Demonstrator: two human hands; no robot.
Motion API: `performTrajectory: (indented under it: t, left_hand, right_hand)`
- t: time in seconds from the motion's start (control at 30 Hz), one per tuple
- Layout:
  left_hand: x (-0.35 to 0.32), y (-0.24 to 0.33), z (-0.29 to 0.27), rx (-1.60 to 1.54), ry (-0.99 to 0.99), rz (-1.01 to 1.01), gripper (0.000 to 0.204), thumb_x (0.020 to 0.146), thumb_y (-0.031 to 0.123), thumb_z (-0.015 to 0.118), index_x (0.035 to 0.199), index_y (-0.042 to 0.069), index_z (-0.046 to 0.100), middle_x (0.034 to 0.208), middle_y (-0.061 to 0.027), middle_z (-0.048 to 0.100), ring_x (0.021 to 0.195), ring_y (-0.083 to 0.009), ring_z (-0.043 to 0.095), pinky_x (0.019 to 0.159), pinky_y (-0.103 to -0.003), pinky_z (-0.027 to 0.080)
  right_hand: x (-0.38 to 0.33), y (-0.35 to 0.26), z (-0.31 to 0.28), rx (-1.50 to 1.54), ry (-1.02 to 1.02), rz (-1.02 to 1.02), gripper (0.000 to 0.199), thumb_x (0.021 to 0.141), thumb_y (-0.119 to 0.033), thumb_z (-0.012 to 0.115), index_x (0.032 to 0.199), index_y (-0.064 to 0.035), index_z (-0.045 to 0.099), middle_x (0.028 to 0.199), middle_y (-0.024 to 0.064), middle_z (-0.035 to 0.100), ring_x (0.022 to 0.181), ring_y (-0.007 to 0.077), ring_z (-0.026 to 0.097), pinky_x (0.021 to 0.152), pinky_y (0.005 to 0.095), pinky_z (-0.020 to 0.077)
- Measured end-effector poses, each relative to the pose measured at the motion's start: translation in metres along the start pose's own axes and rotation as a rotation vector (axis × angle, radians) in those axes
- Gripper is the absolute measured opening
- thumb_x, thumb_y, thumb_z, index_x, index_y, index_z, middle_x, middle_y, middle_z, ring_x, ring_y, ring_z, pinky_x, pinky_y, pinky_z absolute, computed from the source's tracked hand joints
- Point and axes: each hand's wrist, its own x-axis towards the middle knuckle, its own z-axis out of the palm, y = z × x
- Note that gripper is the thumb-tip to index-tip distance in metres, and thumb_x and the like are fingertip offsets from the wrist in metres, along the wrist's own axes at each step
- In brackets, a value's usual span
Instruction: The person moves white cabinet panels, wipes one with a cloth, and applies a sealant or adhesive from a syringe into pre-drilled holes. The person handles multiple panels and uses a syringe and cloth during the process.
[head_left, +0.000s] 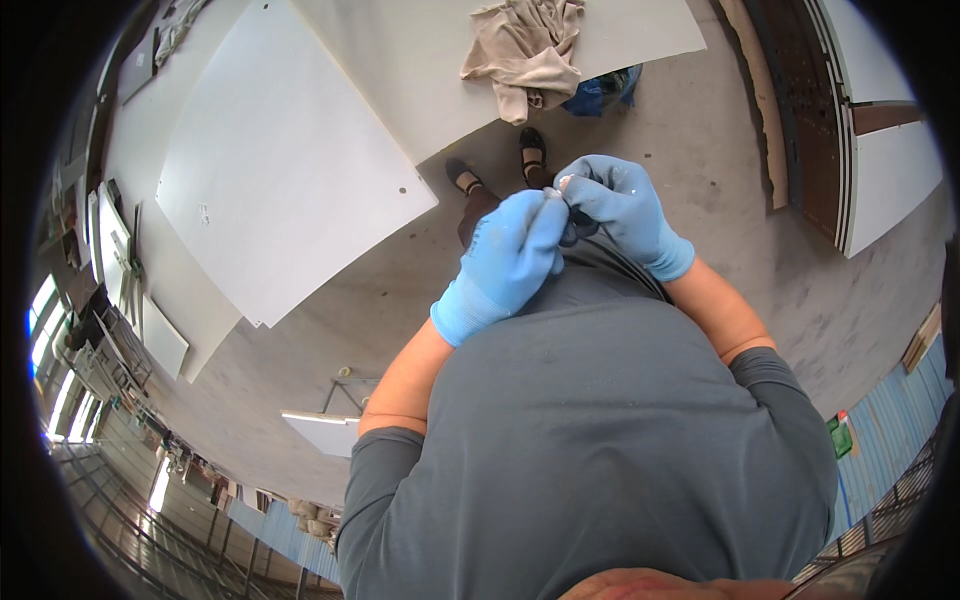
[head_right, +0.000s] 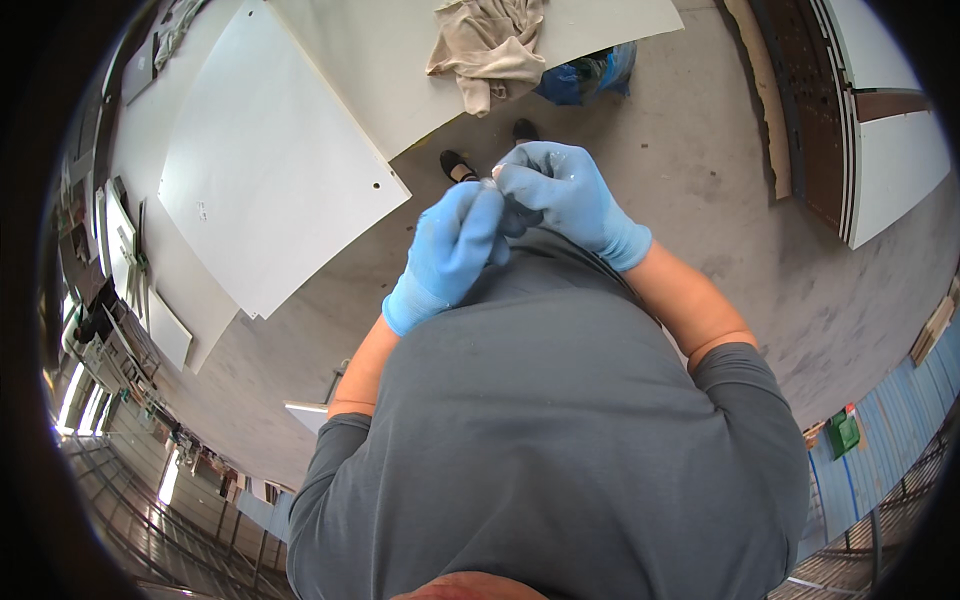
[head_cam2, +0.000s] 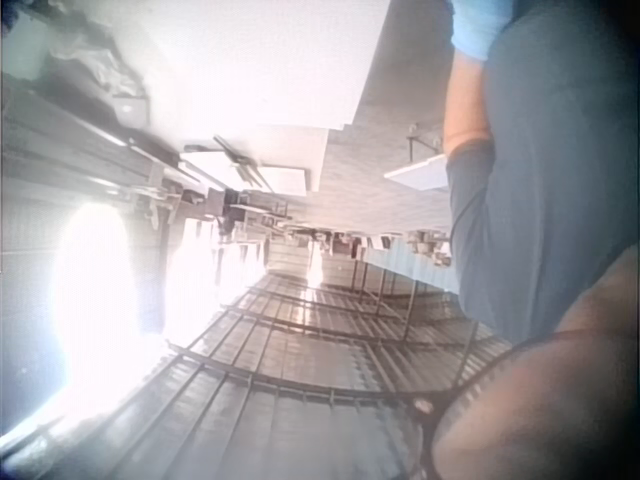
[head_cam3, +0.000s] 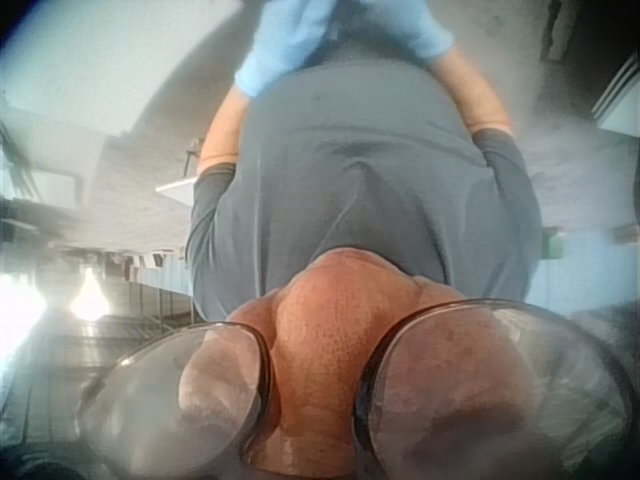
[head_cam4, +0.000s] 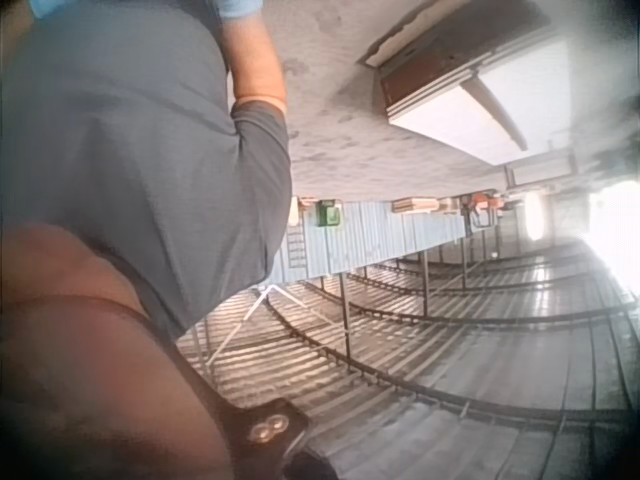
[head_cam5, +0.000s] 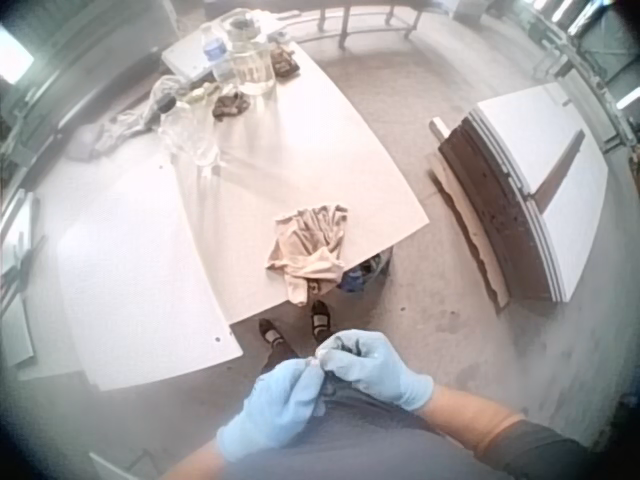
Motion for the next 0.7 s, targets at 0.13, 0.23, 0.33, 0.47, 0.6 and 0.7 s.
performTrajectory:
  t: [0.13, 0.23, 0.33, 0.47, 0.6, 0.7]
  left_hand:
    - [0.001, 0.001, 0.000, 0.003, 0.050, -0.008, 0.030, 0.111, 0.025, 0.054, 0.099, -0.001, 0.063, 0.084, -0.0124, 0.066, 0.070, -0.0221, 0.065, 0.066, -0.035, 0.052]
    - [0.003, -0.003, 0.002, 0.067, 0.041, 0.098, 0.030, 0.111, 0.026, 0.053, 0.104, -0.002, 0.063, 0.085, -0.0118, 0.068, 0.071, -0.0210, 0.067, 0.067, -0.035, 0.053]
    - [0.003, -0.007, 0.001, 0.115, -0.004, 0.164, 0.030, 0.111, 0.026, 0.051, 0.108, -0.002, 0.064, 0.085, -0.0094, 0.071, 0.067, -0.0149, 0.067, 0.066, -0.032, 0.053]
    - [0.004, -0.012, -0.001, 0.210, -0.036, 0.276, 0.026, 0.111, 0.021, 0.050, 0.105, -0.001, 0.063, 0.083, -0.0108, 0.068, 0.068, -0.0186, 0.068, 0.067, -0.034, 0.054]
    - [0.006, -0.016, -0.002, 0.339, -0.041, 0.333, 0.023, 0.110, 0.017, 0.049, 0.105, -0.001, 0.062, 0.086, -0.0113, 0.065, 0.070, -0.0200, 0.067, 0.068, -0.036, 0.053]
    - [0.006, -0.017, 0.000, 0.316, -0.025, 0.344, 0.013, 0.105, 0.011, 0.057, 0.103, -0.001, 0.061, 0.088, -0.0191, 0.061, 0.083, -0.0373, 0.061, 0.073, -0.043, 0.050]
  right_hand:
    - [-0.004, -0.004, -0.002, 0.026, -0.066, -0.045, 0.019, 0.098, -0.011, 0.067, 0.107, 0.0049, 0.072, 0.095, 0.0050, 0.072, 0.082, 0.0102, 0.066, 0.071, 0.0258, 0.0533]
    - [-0.004, -0.002, -0.002, 0.006, -0.030, -0.051, 0.017, 0.097, -0.010, 0.068, 0.104, 0.0045, 0.071, 0.092, 0.0062, 0.072, 0.078, 0.0112, 0.067, 0.068, 0.0265, 0.0542]
    - [-0.004, 0.000, -0.002, -0.006, -0.008, -0.037, 0.015, 0.095, -0.012, 0.070, 0.099, 0.0028, 0.072, 0.086, 0.0056, 0.072, 0.071, 0.0104, 0.066, 0.061, 0.0247, 0.0512]
    - [-0.004, 0.002, -0.003, 0.001, 0.015, -0.040, 0.016, 0.093, -0.015, 0.072, 0.093, 0.0009, 0.073, 0.078, 0.0045, 0.070, 0.063, 0.0086, 0.063, 0.053, 0.0223, 0.0455]
    - [-0.002, 0.003, -0.002, 0.025, 0.008, -0.041, 0.018, 0.093, -0.017, 0.071, 0.091, 0.0004, 0.071, 0.076, 0.0044, 0.069, 0.060, 0.0093, 0.061, 0.051, 0.0219, 0.0426]
    - [0.000, 0.005, 0.002, 0.053, 0.057, -0.014, 0.014, 0.092, -0.014, 0.068, 0.089, -0.0009, 0.066, 0.071, 0.0026, 0.065, 0.051, 0.0046, 0.048, 0.050, 0.0220, 0.0399]
